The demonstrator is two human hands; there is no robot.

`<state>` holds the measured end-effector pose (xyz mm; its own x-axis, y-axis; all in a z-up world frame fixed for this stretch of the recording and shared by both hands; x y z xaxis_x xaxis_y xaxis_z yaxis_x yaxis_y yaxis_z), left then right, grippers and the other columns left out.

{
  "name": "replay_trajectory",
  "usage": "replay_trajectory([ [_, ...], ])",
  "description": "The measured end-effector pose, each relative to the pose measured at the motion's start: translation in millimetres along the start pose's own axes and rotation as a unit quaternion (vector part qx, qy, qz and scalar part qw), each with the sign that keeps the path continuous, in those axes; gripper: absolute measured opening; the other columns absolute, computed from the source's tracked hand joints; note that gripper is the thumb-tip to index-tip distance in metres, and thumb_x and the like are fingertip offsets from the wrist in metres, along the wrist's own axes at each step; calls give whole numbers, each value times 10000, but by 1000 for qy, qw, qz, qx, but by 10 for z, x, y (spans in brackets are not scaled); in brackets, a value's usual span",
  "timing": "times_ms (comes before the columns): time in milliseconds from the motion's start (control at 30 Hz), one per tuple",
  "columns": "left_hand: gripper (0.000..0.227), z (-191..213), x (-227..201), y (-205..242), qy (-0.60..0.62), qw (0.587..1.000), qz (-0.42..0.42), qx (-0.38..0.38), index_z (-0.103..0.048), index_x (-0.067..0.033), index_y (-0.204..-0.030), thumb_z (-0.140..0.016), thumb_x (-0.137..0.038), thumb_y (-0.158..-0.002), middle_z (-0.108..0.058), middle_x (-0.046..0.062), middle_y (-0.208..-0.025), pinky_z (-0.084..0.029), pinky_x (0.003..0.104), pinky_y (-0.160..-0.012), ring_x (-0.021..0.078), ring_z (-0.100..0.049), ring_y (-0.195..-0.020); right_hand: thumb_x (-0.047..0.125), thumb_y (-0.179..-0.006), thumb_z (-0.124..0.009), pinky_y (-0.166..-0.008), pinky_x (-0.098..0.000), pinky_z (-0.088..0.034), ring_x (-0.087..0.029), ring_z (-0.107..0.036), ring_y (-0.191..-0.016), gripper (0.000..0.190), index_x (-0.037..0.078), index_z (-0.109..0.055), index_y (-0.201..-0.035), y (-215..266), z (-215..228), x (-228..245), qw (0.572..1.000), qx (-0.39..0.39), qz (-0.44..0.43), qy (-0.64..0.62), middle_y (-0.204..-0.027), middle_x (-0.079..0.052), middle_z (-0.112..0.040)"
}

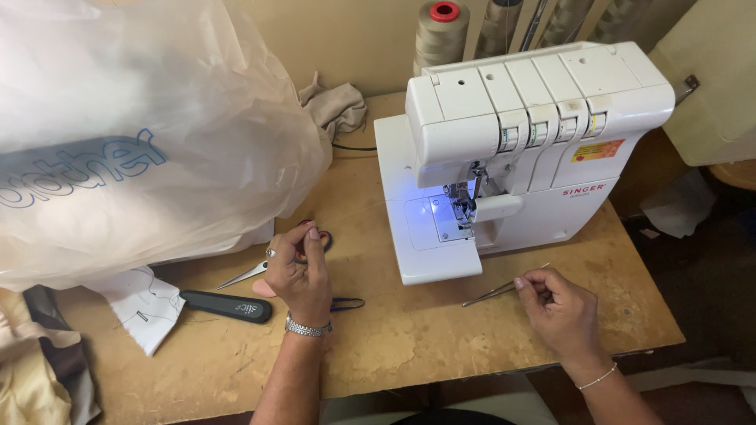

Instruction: The person threads a white serger sewing machine, using tweezers to guide the thread through the tension discs and needle area. They then open a heart-shaped container to retrieve a package of Singer sewing machine needles, using tweezers to select a needle from the pack.

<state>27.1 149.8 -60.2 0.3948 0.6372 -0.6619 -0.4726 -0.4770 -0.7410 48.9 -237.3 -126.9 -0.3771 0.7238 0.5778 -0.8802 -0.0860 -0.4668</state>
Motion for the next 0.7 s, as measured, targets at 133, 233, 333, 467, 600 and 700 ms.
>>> replay_trajectory([
  [133,91,-33,104,16,9,999,30,16,-704,15,-1001,-620,-18,-1007,-660,122,-891,-519,238,-612,167,-664,-728,223,-930,-748,-572,-232,-551,-95,-681,-638,142,86,-730,-896,12,-31,-43,1000,-2,-1,0,-759,8,-743],
  [233,74,-56,125,5,28,998,53,21,-690,20,-968,-624,-7,-987,-654,135,-918,-580,251,-606,185,-704,-680,180,-928,-759,-545,-227,-527,-94,-654,-603,123,71,-724,-884,1,-4,0,1000,-17,18,-4,-724,-8,-720],
  [333,89,-7,-11,-45,-7,1000,10,17,-693,-7,-889,-634,34,-941,-651,113,-848,-558,301,-691,212,-614,-819,204,-938,-739,-555,-234,-538,-104,-669,-621,140,74,-722,-889,-6,-17,6,1000,-1,12,-5,-737,-6,-729],
  [467,246,5,97,-48,-53,997,31,41,-711,-52,-738,-612,-119,-953,-674,80,-778,-494,323,-714,199,-641,-798,215,-939,-738,-553,-233,-527,-98,-655,-609,145,83,-718,-881,2,-28,-12,1000,-5,14,-4,-725,4,-719],
  [600,348,-89,708,74,-403,872,173,219,-755,-213,-737,-686,-529,-864,-751,-121,-1075,-463,555,-561,356,-709,-760,258,-919,-735,-543,-237,-519,-85,-650,-566,151,121,-728,-855,19,-14,-24,1000,-8,-5,19,-700,32,-726],
  [700,460,-84,638,71,-420,803,247,342,-646,-398,-1274,-675,-494,-825,-725,4,-1110,-514,563,-741,395,-711,-948,255,-882,-752,-535,-211,-547,-57,-679,-572,128,140,-734,-831,1,-9,-33,1000,-12,-10,4,-682,53,-740],
])
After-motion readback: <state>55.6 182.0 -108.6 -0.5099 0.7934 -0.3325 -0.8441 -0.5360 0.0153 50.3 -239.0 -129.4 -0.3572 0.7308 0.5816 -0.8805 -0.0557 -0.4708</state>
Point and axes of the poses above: each hand's wrist, its own y-axis away from the middle knuckle, its own z-axis out of the back of the hand, x = y × z, the point moved 8 cm from there along -y, towards the middle knuckle
